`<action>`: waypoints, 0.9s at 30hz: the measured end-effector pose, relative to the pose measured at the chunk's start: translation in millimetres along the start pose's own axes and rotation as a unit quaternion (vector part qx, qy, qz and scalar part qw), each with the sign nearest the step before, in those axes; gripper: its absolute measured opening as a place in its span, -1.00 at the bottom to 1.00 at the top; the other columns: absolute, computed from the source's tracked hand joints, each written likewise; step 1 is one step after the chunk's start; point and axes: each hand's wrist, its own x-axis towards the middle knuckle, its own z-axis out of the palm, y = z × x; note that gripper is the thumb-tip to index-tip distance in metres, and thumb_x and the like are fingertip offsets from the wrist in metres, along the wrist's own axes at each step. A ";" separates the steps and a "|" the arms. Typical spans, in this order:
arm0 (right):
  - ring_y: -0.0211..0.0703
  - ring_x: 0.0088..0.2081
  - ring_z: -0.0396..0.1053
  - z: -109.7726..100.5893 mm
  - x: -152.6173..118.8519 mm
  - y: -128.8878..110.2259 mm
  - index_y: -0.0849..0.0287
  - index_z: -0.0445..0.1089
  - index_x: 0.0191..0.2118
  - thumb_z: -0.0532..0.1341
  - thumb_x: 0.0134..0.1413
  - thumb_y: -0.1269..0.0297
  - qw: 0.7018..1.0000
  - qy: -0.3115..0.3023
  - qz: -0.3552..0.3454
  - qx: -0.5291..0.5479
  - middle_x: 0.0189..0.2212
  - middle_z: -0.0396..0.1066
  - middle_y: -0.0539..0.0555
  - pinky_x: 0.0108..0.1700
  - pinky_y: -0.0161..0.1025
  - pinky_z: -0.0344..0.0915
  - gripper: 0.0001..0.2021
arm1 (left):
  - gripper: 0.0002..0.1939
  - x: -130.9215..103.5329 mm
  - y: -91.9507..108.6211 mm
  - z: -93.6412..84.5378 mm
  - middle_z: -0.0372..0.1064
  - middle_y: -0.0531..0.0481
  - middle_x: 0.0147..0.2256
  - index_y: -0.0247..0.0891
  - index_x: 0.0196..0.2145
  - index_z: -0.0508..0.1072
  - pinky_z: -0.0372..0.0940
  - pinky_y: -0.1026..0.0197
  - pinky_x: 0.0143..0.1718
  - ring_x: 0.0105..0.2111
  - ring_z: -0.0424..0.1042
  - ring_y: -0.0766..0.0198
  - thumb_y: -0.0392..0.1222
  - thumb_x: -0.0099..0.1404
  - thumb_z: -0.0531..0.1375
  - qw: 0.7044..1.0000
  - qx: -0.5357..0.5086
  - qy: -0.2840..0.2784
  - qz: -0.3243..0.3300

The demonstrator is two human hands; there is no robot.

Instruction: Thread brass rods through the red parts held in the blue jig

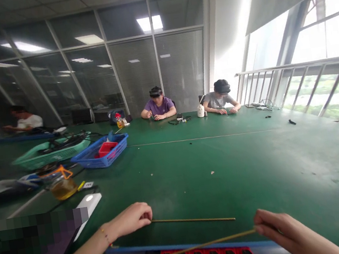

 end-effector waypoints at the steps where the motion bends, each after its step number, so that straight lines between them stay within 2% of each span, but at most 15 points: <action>1: -0.15 -0.48 0.25 0.5 2.1 1.3 0.06 0.31 -0.47 0.07 -0.01 -0.09 1.000 0.007 0.003 0.012 -0.54 0.34 0.00 -0.44 -0.33 0.24 -0.67 | -0.86 -1.4 -0.5 -1.1 0.39 0.04 -0.40 -0.17 -0.39 0.45 0.16 0.32 -0.38 -0.41 0.35 0.30 -0.16 0.13 0.10 1.000 -0.003 -0.007 -0.002; 4: -0.19 -0.47 0.21 4.7 11.3 3.4 0.11 0.27 -0.45 0.00 0.06 -0.09 0.999 -0.022 0.009 0.037 -0.53 0.28 0.00 -0.43 -0.34 0.21 -0.64 | -0.80 -10.0 -2.7 -5.5 0.38 0.03 -0.34 -0.14 -0.30 0.43 0.18 0.31 -0.33 -0.37 0.35 0.29 -0.10 0.18 0.07 1.000 -0.011 0.004 -0.011; 7: -0.25 -0.48 0.14 15.2 23.7 6.9 0.13 0.22 -0.43 -0.06 0.14 -0.02 0.997 -0.064 0.004 0.043 -0.53 0.19 -0.04 -0.45 -0.36 0.17 -0.65 | -0.75 -23.9 -2.6 -12.9 0.38 0.02 -0.29 -0.13 -0.27 0.43 0.17 0.29 -0.23 -0.28 0.35 0.27 -0.11 0.26 -0.03 0.998 -0.005 0.052 -0.021; 11: -0.28 -0.51 0.13 36.7 39.5 15.3 0.14 0.21 -0.43 -0.06 0.16 0.02 0.997 -0.075 -0.009 0.034 -0.56 0.20 -0.07 -0.46 -0.38 0.15 -0.67 | -0.71 -49.2 13.0 -24.0 0.37 0.04 -0.27 -0.13 -0.25 0.41 0.16 0.29 -0.20 -0.25 0.33 0.29 -0.11 0.31 -0.09 0.992 0.003 0.121 -0.025; 13: -0.28 -0.52 0.17 45.4 44.7 17.8 0.14 0.23 -0.43 -0.05 0.15 0.04 0.996 -0.080 -0.014 0.019 -0.58 0.25 -0.07 -0.46 -0.37 0.15 -0.68 | -0.71 -62.9 28.4 -27.6 0.36 0.04 -0.28 -0.13 -0.25 0.40 0.16 0.29 -0.20 -0.26 0.32 0.30 -0.09 0.31 -0.08 0.993 0.005 0.118 -0.001; 15: -0.27 -0.51 0.22 50.2 47.3 17.8 0.14 0.28 -0.43 0.00 0.13 0.05 0.996 -0.084 -0.028 0.000 -0.56 0.32 -0.05 -0.44 -0.36 0.17 -0.71 | -0.75 -75.0 45.3 -28.8 0.36 0.05 -0.29 -0.12 -0.27 0.41 0.15 0.30 -0.21 -0.27 0.31 0.31 -0.05 0.28 -0.03 0.996 0.012 0.090 0.018; 19: -0.23 -0.46 0.30 52.6 47.9 13.6 0.12 0.33 -0.40 0.06 0.08 0.10 0.994 -0.073 -0.054 -0.053 -0.50 0.40 -0.03 -0.41 -0.35 0.18 -0.77 | -0.80 -89.0 70.4 -22.7 0.35 0.05 -0.30 -0.13 -0.28 0.41 0.14 0.31 -0.24 -0.28 0.30 0.30 -0.04 0.21 0.08 0.998 0.029 0.049 0.036; 22: -0.21 -0.44 0.34 55.3 48.5 10.7 0.09 0.36 -0.39 0.08 0.07 0.13 0.991 -0.053 -0.059 -0.107 -0.49 0.42 -0.03 -0.38 -0.34 0.19 -0.81 | -0.81 -91.5 76.7 -14.1 0.35 0.05 -0.31 -0.13 -0.27 0.40 0.13 0.31 -0.26 -0.30 0.30 0.31 -0.05 0.22 0.08 0.998 0.039 0.043 0.031; 27: -0.16 -0.34 0.36 61.2 52.5 9.6 0.06 0.40 -0.42 0.11 0.05 0.16 0.978 -0.042 -0.081 -0.187 -0.44 0.44 -0.01 -0.33 -0.33 0.18 -0.83 | -0.83 -88.5 75.8 -3.5 0.33 0.09 -0.37 -0.15 -0.36 0.37 0.10 0.33 -0.32 -0.36 0.30 0.35 -0.11 0.26 0.03 0.998 0.060 0.021 0.019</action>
